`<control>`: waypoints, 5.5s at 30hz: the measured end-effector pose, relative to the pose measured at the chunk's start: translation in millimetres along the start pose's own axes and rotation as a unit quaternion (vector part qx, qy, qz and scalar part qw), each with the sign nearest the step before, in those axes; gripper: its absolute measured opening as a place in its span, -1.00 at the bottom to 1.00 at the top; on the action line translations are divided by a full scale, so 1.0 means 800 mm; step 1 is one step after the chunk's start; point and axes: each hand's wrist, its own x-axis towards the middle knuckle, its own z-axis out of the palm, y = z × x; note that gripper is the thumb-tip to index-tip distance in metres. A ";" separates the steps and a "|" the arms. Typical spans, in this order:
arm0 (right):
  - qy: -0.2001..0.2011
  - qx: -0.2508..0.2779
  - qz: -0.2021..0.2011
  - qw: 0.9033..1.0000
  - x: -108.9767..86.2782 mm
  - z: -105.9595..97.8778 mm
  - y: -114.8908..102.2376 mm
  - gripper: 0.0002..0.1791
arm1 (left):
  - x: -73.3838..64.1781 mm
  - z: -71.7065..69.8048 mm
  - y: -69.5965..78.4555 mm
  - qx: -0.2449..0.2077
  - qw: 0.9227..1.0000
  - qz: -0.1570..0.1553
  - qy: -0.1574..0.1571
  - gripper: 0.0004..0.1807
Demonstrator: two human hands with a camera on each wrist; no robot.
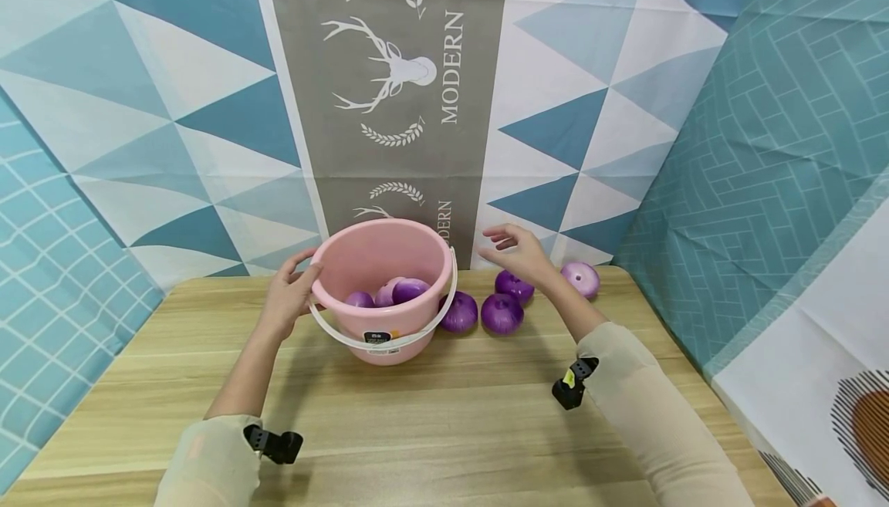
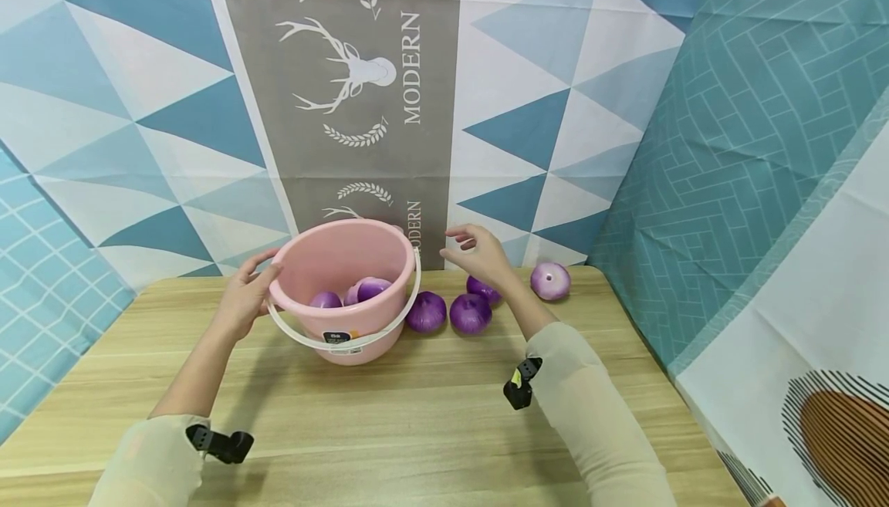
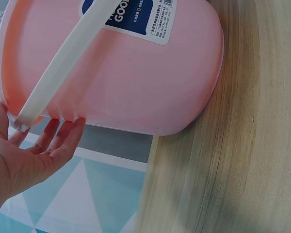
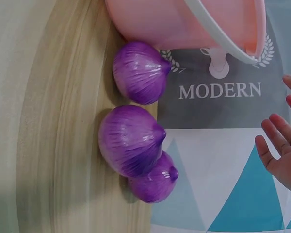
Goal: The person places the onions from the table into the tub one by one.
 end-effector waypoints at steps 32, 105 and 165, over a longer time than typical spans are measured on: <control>-0.007 0.006 0.042 0.999 -0.029 -0.004 0.051 -0.53 | -0.001 0.000 0.001 0.002 1.000 0.004 -0.001 -0.37; -0.011 0.032 0.125 0.992 -0.083 0.047 0.150 -0.30 | -0.002 0.001 0.003 -0.012 1.000 -0.001 0.003 -0.38; 0.002 0.039 0.161 0.986 -0.083 0.052 0.152 -0.18 | -0.001 0.002 0.003 -0.018 1.000 -0.008 0.004 -0.40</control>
